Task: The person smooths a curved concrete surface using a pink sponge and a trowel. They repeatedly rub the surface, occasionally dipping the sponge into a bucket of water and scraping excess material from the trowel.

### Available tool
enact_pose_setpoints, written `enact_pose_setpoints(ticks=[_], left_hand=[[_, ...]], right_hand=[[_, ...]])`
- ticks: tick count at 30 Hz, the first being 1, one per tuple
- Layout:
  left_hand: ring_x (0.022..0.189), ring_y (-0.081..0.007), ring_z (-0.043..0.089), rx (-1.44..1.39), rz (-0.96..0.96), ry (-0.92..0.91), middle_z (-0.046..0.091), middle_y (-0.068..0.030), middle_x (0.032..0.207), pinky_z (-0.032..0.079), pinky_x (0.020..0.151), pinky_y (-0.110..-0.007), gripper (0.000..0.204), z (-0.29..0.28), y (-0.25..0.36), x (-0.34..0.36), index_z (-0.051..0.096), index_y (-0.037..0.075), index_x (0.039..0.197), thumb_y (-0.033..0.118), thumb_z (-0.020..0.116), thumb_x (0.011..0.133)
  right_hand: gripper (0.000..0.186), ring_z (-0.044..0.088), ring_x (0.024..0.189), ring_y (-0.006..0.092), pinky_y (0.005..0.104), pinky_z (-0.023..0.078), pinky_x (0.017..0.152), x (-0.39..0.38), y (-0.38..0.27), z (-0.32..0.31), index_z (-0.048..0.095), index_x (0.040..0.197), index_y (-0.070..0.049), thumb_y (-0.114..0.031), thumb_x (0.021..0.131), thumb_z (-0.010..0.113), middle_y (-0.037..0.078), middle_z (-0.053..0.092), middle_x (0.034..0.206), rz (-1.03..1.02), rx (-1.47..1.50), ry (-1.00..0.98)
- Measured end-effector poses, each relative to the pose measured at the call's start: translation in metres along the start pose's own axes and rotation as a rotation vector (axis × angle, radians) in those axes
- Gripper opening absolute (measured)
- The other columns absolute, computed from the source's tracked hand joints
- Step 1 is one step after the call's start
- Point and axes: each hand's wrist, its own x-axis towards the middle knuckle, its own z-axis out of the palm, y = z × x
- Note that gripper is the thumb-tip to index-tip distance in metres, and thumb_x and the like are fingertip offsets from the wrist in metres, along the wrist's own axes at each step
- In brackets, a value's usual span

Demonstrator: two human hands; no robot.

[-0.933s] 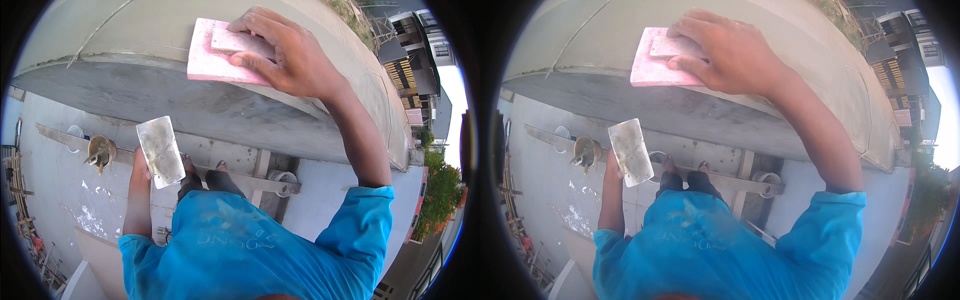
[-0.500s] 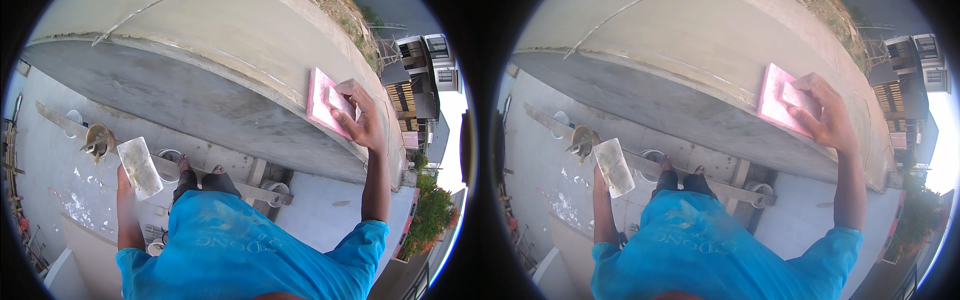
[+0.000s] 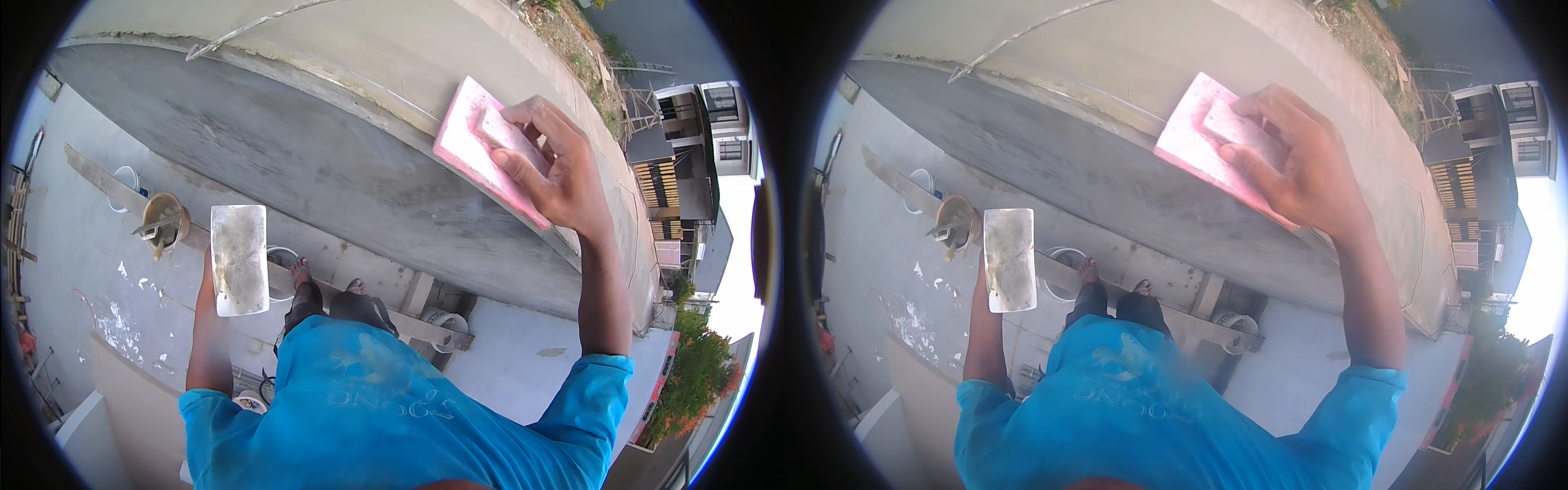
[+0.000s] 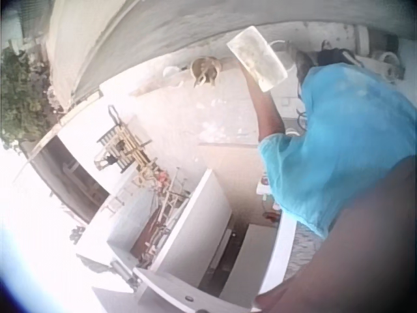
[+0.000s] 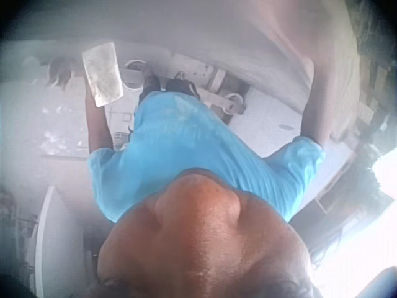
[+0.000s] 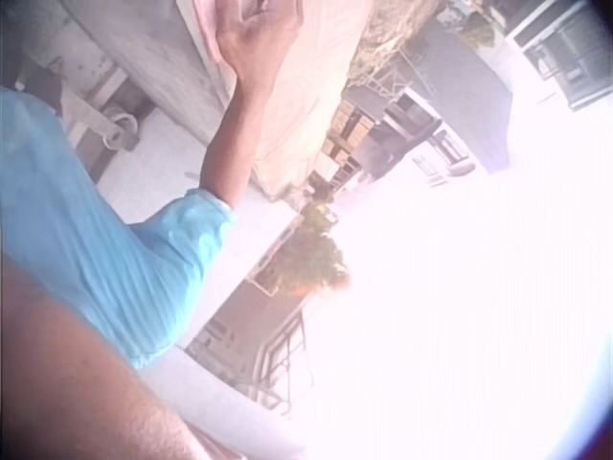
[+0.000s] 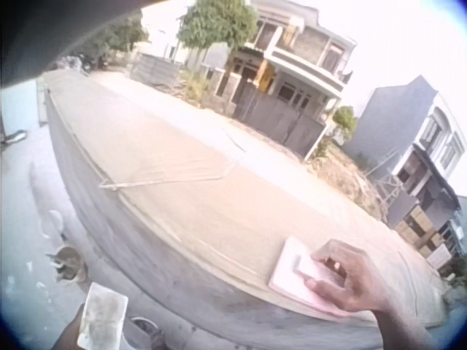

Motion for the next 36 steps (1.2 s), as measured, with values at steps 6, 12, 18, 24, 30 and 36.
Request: enact_pose_setpoints(ticks=[6, 12, 18, 24, 30, 36], left_hand=[[0.080, -0.0319, 0.075, 0.106, -0.086, -0.099, 0.074, -0.0170, 0.103, 0.065, 0.066, -0.044, 0.050, 0.034, 0.015, 0.031, 0.063, 0.000, 0.128, 0.040, 0.044, 0.106], [0.082, -0.0303, 0.076, -0.132, 0.041, -0.086, 0.074, -0.0167, 0.104, 0.066, 0.067, -0.043, 0.050, 0.002, 0.021, -0.006, 0.063, 0.000, 0.129, 0.041, 0.046, 0.106], [0.090, -0.0277, 0.075, 0.383, 0.041, -0.204, 0.073, -0.0135, 0.110, 0.065, 0.072, -0.043, 0.035, 0.045, -0.007, 0.039, 0.062, 0.003, 0.130, 0.027, 0.052, 0.107], [0.089, -0.0255, 0.075, 0.081, -0.047, -0.128, 0.072, -0.0123, 0.110, 0.064, 0.072, -0.039, 0.036, 0.034, 0.007, -0.004, 0.063, 0.003, 0.130, 0.029, 0.052, 0.108], [0.086, -0.0212, 0.072, 0.439, 0.021, -0.356, 0.071, -0.0104, 0.108, 0.060, 0.072, -0.033, 0.039, 0.079, -0.010, 0.044, 0.064, 0.003, 0.127, 0.035, 0.051, 0.109], [0.080, -0.0114, 0.061, 0.675, 0.134, -0.623, 0.065, -0.0029, 0.091, 0.051, 0.072, -0.027, 0.055, 0.106, 0.010, 0.012, 0.063, 0.001, 0.110, 0.055, 0.054, 0.105]], right_hand=[[0.040, 0.068, 0.089, 0.0329, 0.0423, 0.054, 0.078, 0.056, 0.039, 0.025, 0.070, 0.114, -0.004, -0.038, 0.092, 0.069, 0.015, 0.073, 0.101, -0.024, -0.179, 0.254], [0.035, 0.068, 0.088, 0.0228, 0.0349, 0.053, 0.077, -0.042, 0.046, -0.010, 0.071, 0.113, -0.004, -0.029, 0.090, 0.072, 0.012, 0.072, 0.098, 0.124, 0.006, 0.108], [0.039, 0.060, 0.081, 0.0252, 0.0373, 0.050, 0.076, 0.015, 0.075, 0.031, 0.069, 0.112, -0.001, -0.034, 0.093, 0.074, 0.015, 0.069, 0.098, -0.262, -0.091, 0.301], [0.031, 0.062, 0.086, 0.0161, 0.0316, 0.049, 0.076, -0.133, 0.105, -0.037, 0.072, 0.111, -0.002, -0.024, 0.090, 0.071, 0.008, 0.071, 0.101, 0.480, -0.010, 0.159], [0.036, 0.066, 0.096, 0.0337, 0.0418, 0.052, 0.084, -0.035, 0.052, 0.017, 0.069, 0.111, -0.003, -0.033, 0.092, 0.069, 0.017, 0.070, 0.102, -0.071, -0.036, 0.226], [0.034, 0.058, 0.085, 0.0148, 0.0312, 0.048, 0.078, -0.100, 0.081, -0.038, 0.072, 0.111, -0.004, -0.033, 0.094, 0.071, 0.005, 0.071, 0.098, 0.452, -0.125, 0.247]])
